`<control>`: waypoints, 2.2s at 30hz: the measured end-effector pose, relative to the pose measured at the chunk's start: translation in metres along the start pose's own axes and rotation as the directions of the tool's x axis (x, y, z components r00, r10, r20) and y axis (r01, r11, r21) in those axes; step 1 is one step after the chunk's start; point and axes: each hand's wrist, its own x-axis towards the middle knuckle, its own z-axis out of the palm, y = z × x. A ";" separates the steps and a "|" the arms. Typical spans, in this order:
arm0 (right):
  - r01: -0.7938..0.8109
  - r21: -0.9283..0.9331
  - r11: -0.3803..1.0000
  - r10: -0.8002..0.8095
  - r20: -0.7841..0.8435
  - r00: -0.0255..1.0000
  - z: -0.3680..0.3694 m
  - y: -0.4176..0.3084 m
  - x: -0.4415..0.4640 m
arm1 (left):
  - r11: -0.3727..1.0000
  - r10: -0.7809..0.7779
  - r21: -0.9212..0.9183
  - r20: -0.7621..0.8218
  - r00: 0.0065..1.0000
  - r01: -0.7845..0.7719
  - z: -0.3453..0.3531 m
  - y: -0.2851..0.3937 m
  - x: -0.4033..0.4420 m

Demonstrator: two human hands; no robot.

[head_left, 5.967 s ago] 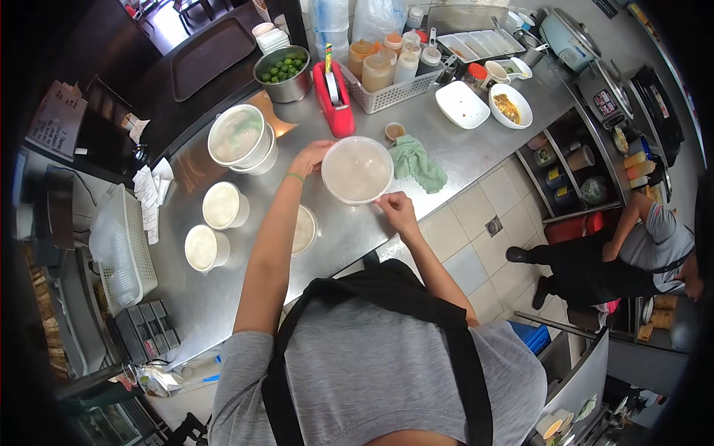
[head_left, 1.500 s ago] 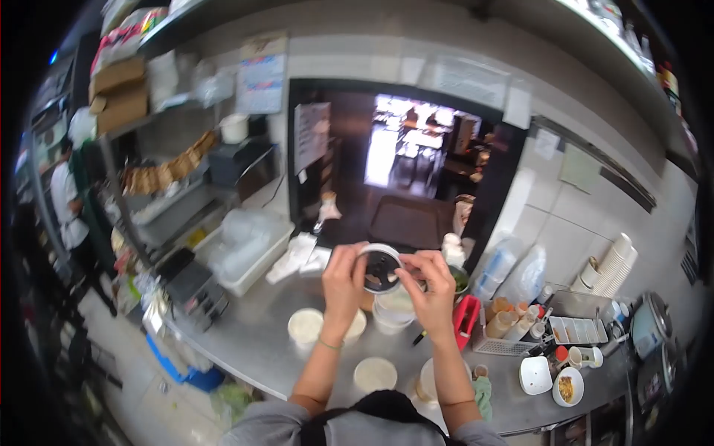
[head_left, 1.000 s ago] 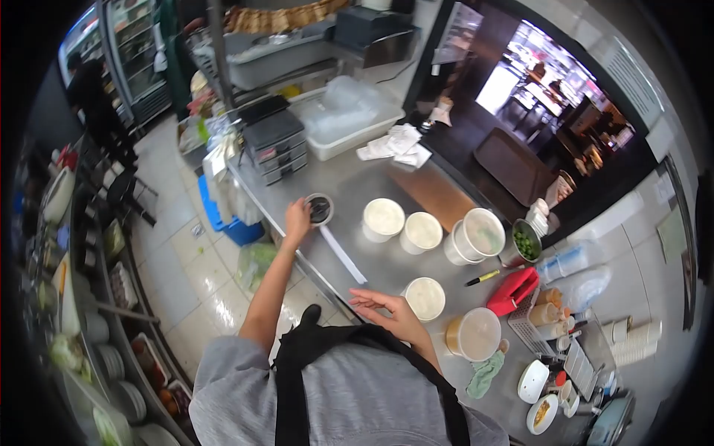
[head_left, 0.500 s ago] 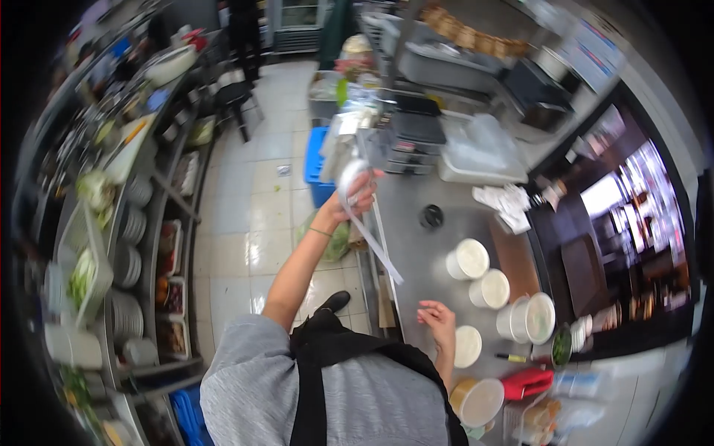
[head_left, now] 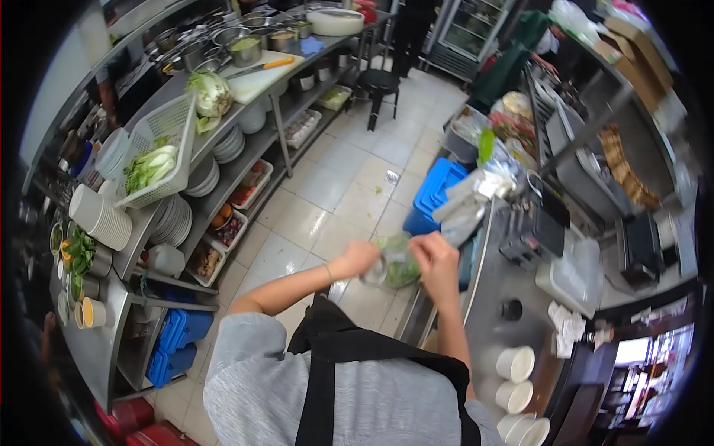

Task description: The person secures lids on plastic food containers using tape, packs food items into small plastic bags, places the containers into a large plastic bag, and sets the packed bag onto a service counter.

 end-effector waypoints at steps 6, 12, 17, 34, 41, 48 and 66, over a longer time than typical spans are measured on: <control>-0.495 0.613 0.615 0.210 0.478 0.853 0.125 0.025 0.068 | -0.066 -0.462 -0.982 0.187 0.867 0.176 -0.087 -0.194 0.000; -0.366 0.488 0.792 0.104 0.483 0.869 0.232 0.063 0.157 | 0.736 -0.047 -0.667 0.117 0.992 0.113 -0.121 -0.235 0.013; -0.612 0.655 0.443 0.331 0.515 0.791 0.250 0.081 0.199 | 0.899 -0.198 -0.359 0.177 0.964 0.250 -0.127 -0.255 0.061; -0.430 0.123 0.894 0.434 -0.007 0.901 0.194 0.283 0.317 | 0.839 -0.100 -0.518 0.156 0.983 0.168 -0.010 -0.287 0.348; -0.443 0.413 0.795 0.582 -0.315 0.750 0.142 0.358 0.393 | 0.349 0.030 -0.768 0.582 0.813 0.537 0.059 -0.317 0.460; -0.653 0.351 0.671 0.739 -0.242 0.629 0.118 0.435 0.360 | 0.593 0.158 -0.694 0.598 0.786 0.409 0.146 -0.340 0.629; -0.224 0.695 -0.683 0.489 0.208 -0.847 0.435 0.252 0.172 | -0.102 0.926 -0.686 0.199 -0.321 -0.721 0.405 -0.155 0.811</control>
